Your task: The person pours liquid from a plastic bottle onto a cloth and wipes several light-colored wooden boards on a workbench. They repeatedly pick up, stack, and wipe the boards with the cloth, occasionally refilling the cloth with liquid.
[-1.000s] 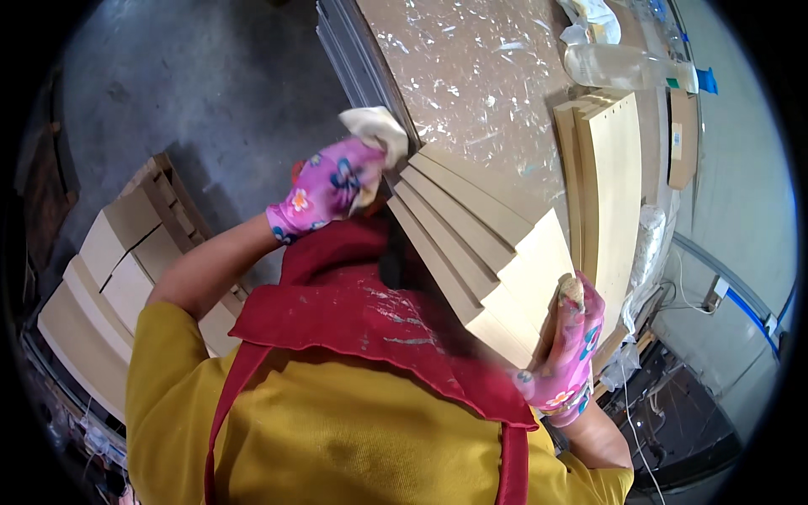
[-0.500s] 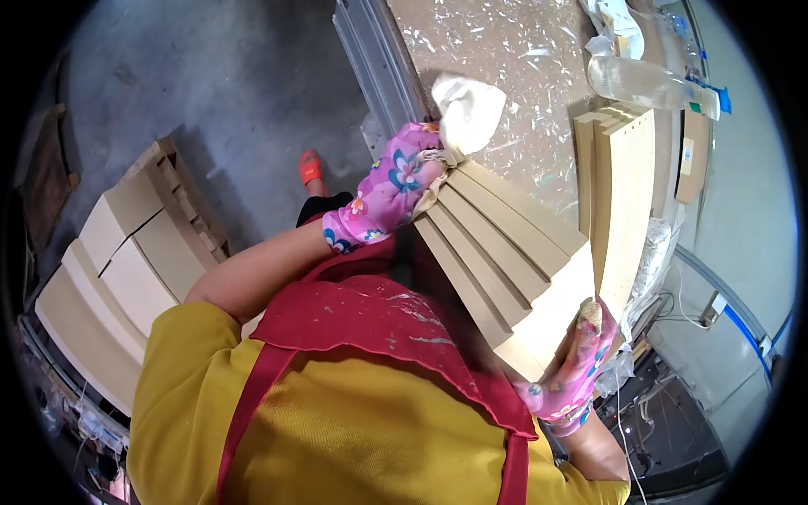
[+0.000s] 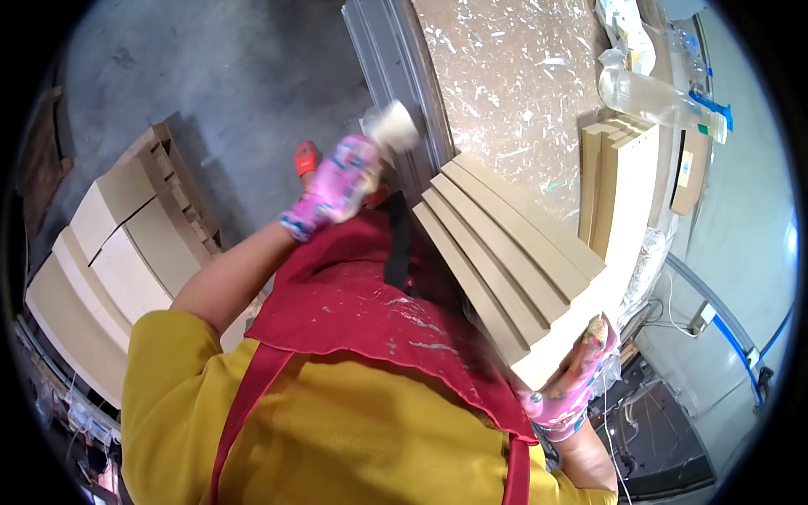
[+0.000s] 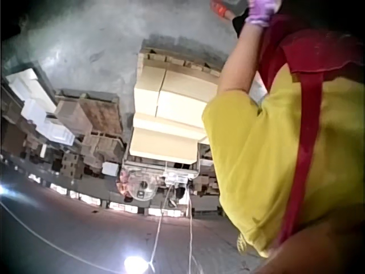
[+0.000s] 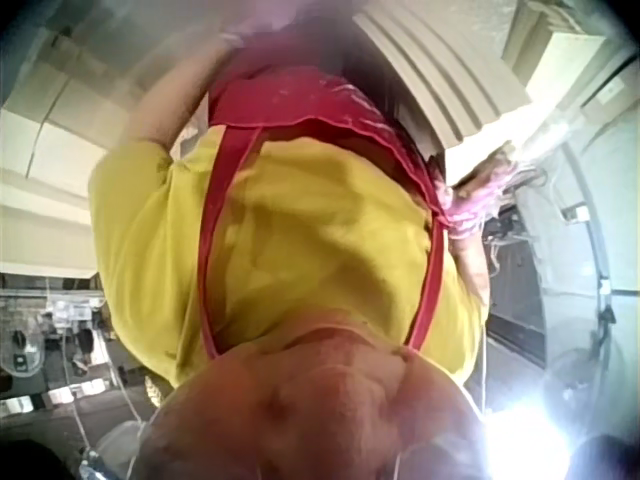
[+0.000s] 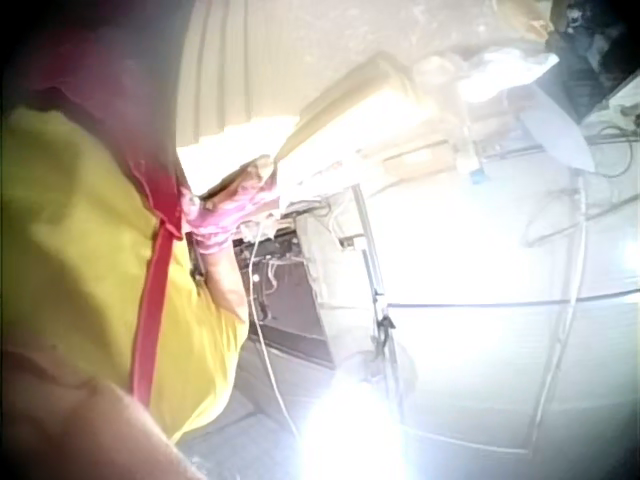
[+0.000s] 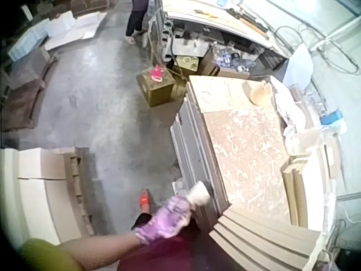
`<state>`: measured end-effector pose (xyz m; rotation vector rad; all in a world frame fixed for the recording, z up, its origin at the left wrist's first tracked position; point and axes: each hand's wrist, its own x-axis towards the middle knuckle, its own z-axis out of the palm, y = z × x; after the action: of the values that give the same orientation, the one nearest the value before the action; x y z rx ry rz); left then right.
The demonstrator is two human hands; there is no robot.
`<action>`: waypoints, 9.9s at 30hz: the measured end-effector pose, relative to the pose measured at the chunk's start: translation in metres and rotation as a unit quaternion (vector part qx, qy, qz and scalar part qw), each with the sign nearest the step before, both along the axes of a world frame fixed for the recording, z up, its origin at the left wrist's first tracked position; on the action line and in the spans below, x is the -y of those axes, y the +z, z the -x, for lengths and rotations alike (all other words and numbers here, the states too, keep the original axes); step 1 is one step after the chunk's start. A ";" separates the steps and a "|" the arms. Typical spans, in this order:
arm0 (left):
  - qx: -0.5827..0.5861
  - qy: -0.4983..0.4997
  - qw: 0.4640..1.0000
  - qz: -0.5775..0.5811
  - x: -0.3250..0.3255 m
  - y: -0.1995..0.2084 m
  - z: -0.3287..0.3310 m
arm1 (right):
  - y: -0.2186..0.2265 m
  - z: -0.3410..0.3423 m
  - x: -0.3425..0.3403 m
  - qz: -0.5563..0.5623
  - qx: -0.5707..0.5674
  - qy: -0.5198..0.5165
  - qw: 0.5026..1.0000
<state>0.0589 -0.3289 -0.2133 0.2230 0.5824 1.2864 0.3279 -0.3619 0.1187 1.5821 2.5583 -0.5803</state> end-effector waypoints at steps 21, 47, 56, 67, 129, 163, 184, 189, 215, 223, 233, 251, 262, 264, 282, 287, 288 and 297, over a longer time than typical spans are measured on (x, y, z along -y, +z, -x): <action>-0.341 -0.055 0.915 -0.206 -0.028 0.070 -0.034 | -0.010 0.000 0.006 0.001 -0.059 -0.059 0.997; -0.367 -0.064 0.896 -0.241 -0.022 0.069 -0.031 | -0.003 0.001 -0.002 -0.021 0.021 -0.014 0.999; -0.471 -0.273 0.828 -0.134 -0.033 0.085 0.002 | -0.008 0.013 -0.008 -0.022 -0.023 -0.063 0.998; -0.553 -0.178 0.760 -0.291 -0.096 0.129 -0.016 | -0.014 -0.007 0.003 0.007 -0.103 -0.053 0.993; -0.235 -0.413 0.644 -0.600 -0.167 0.200 -0.025 | -0.007 0.012 -0.004 -0.053 -0.033 0.005 0.998; -0.060 -0.127 0.928 -0.344 -0.124 0.129 -0.044 | -0.012 0.010 -0.003 -0.055 -0.057 -0.025 0.997; -0.337 0.077 0.938 -0.001 -0.116 0.094 0.067 | -0.027 -0.037 0.025 0.041 -0.267 -0.363 0.892; -0.390 -0.044 0.896 -0.209 -0.096 0.121 -0.001 | -0.037 -0.084 0.047 -0.073 -0.136 -0.197 0.968; 0.141 -0.060 0.960 -0.234 -0.146 0.102 -0.041 | -0.005 0.019 -0.013 -0.075 0.030 -0.015 0.997; -0.432 -0.044 0.892 -0.125 -0.098 0.101 0.056 | -0.026 -0.032 0.025 0.032 -0.242 -0.252 0.936; -0.430 -0.012 0.822 -0.373 -0.091 0.154 -0.023 | -0.019 0.005 -0.012 -0.064 -0.130 -0.053 0.988; -0.318 -0.036 0.813 -0.486 -0.114 0.135 -0.039 | -0.007 0.009 -0.012 -0.045 0.010 0.007 0.999; -0.402 -0.070 0.822 -0.398 -0.092 0.123 -0.037 | 0.005 0.013 -0.013 -0.012 0.055 -0.025 0.998; -0.356 0.084 0.818 -0.444 -0.079 0.150 -0.049 | -0.001 0.017 -0.014 -0.033 0.062 -0.010 0.997; -0.204 0.005 0.957 0.205 -0.014 0.054 0.092 | -0.001 0.010 -0.002 -0.004 0.021 -0.038 0.999; -0.233 -0.015 0.972 0.010 -0.060 0.102 0.063 | -0.004 0.024 -0.005 -0.083 0.063 0.009 0.995; -0.216 0.014 0.976 -0.011 -0.072 0.127 0.048 | -0.004 0.026 -0.010 -0.074 0.049 0.011 0.996; -0.240 -0.243 0.822 -0.455 -0.167 0.213 -0.075 | 0.000 0.039 -0.014 -0.114 0.040 -0.008 0.993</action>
<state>0.1336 -0.1618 -0.0002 1.4385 0.2455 0.9039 0.2891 -0.3478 0.1187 1.6567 2.6315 -0.2253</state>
